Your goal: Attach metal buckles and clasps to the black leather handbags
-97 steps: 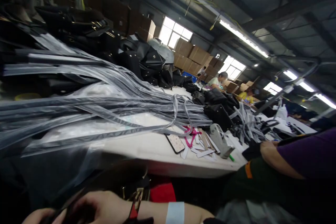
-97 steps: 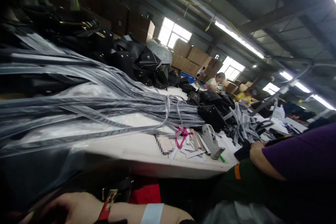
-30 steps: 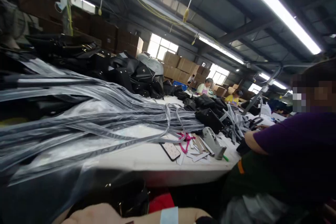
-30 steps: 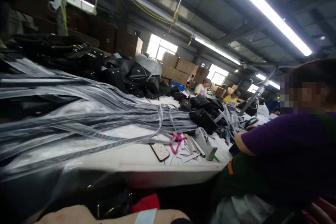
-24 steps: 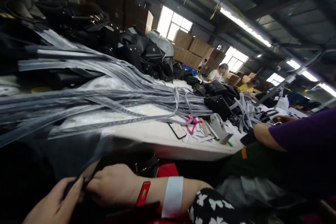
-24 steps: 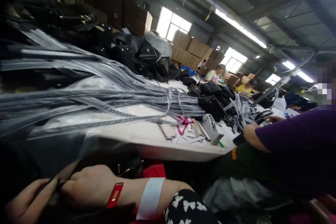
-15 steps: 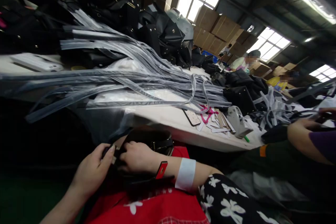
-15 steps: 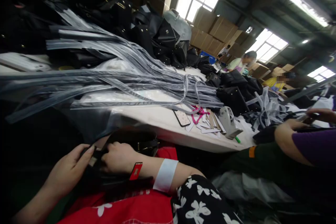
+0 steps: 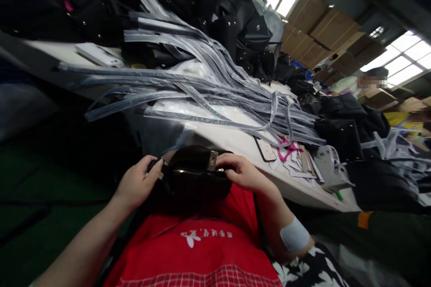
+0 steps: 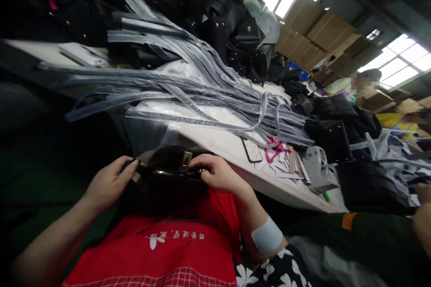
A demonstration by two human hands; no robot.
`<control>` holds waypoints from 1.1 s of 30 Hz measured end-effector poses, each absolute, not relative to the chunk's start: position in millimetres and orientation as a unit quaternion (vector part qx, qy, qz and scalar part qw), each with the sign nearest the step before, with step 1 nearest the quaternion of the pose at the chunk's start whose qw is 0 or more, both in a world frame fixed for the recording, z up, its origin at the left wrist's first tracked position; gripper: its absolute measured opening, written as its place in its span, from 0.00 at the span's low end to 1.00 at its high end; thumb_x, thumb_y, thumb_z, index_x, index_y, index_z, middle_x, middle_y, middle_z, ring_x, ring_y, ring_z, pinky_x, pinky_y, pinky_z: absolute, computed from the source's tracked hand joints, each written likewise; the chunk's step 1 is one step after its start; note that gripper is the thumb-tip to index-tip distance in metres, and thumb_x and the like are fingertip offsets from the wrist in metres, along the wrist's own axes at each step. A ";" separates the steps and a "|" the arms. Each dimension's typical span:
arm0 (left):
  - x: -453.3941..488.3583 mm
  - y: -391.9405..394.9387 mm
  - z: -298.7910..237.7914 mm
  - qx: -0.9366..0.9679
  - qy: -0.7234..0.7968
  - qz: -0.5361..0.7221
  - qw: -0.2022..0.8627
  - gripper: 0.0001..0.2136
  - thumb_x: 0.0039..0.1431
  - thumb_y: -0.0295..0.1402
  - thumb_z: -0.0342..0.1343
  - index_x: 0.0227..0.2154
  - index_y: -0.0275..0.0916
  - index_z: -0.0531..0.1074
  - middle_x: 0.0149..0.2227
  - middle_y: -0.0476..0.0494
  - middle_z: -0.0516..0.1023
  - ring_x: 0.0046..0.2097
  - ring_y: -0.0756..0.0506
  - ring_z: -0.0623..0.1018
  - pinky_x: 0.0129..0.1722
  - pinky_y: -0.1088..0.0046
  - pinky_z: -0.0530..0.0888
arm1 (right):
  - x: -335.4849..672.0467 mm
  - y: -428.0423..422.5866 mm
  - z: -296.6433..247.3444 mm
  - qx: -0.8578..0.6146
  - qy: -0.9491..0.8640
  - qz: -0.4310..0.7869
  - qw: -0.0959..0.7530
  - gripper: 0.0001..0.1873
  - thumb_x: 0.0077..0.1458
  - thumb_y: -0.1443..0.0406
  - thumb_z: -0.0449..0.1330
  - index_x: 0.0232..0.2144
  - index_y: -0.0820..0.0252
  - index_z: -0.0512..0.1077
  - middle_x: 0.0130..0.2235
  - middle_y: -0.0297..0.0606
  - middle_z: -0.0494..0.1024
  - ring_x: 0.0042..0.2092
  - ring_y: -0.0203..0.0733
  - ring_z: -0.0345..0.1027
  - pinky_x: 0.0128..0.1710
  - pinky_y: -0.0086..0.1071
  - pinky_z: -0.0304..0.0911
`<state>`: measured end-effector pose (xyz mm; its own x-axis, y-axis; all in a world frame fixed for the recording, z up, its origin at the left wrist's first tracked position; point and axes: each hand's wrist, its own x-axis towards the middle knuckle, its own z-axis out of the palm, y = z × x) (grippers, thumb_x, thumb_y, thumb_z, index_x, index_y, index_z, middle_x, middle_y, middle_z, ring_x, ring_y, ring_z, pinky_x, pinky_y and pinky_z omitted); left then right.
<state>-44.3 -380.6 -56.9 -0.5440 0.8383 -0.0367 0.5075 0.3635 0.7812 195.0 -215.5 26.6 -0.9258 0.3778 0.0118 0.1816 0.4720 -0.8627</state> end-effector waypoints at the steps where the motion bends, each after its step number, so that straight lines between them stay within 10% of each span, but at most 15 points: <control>1: -45.6 -380.2 -57.6 0.420 0.795 0.378 0.223 0.20 0.58 0.51 0.43 0.33 0.40 0.70 0.28 0.46 0.77 0.32 0.43 0.77 0.32 0.71 0.69 | 201.9 -212.7 34.2 -0.132 -0.866 0.479 0.060 0.23 0.47 0.76 0.53 0.45 0.58 0.75 0.49 0.40 0.76 0.52 0.44 0.69 0.55 0.39 0.61; 6: -50.4 -374.2 -59.7 0.415 0.791 0.390 0.222 0.21 0.58 0.52 0.42 0.31 0.40 0.70 0.27 0.46 0.77 0.31 0.43 0.76 0.32 0.71 0.69 | 215.4 -209.3 45.2 -0.018 -0.899 0.430 -0.077 0.30 0.48 0.66 0.64 0.56 0.58 0.68 0.62 0.45 0.64 0.63 0.50 0.56 0.63 0.43 0.50; 10: -51.9 -369.3 -58.5 0.417 0.786 0.392 0.234 0.22 0.57 0.53 0.41 0.30 0.40 0.70 0.27 0.46 0.77 0.32 0.43 0.75 0.32 0.71 0.69 | 205.4 -221.0 20.1 -0.117 -0.937 0.328 -0.018 0.45 0.39 0.54 0.72 0.58 0.61 0.64 0.59 0.50 0.67 0.62 0.55 0.56 0.63 0.48 0.50; 22: -48.8 -370.5 -56.7 0.426 0.799 0.369 0.208 0.21 0.59 0.51 0.41 0.31 0.40 0.71 0.29 0.45 0.78 0.33 0.43 0.77 0.33 0.71 0.70 | 196.1 -238.0 5.5 -0.216 -0.923 0.311 0.073 0.33 0.40 0.47 0.69 0.44 0.61 0.73 0.44 0.44 0.76 0.50 0.53 0.66 0.54 0.44 0.59; 27: -38.4 -369.0 -23.6 0.423 0.865 0.267 0.045 0.24 0.58 0.49 0.49 0.49 0.37 0.70 0.32 0.41 0.79 0.32 0.39 0.78 0.28 0.69 0.68 | 187.1 -247.3 4.9 -0.224 -0.833 0.492 0.122 0.27 0.51 0.49 0.63 0.48 0.58 0.73 0.44 0.42 0.77 0.48 0.49 0.68 0.52 0.41 0.60; 33: -20.8 -366.5 23.7 0.635 0.666 0.389 0.048 0.13 0.64 0.38 0.48 0.37 0.40 0.77 0.34 0.46 0.79 0.36 0.48 0.78 0.37 0.75 0.72 | 170.7 -254.8 3.5 -0.288 -0.640 0.698 0.141 0.21 0.53 0.50 0.62 0.32 0.63 0.79 0.26 0.34 0.76 0.28 0.35 0.65 0.31 0.29 0.59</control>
<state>-20.8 -366.5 23.7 -0.1895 0.8832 0.4290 0.8082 -0.1079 0.5790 170.7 -254.8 3.5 -0.7942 0.5657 -0.2219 0.1716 -0.1415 -0.9749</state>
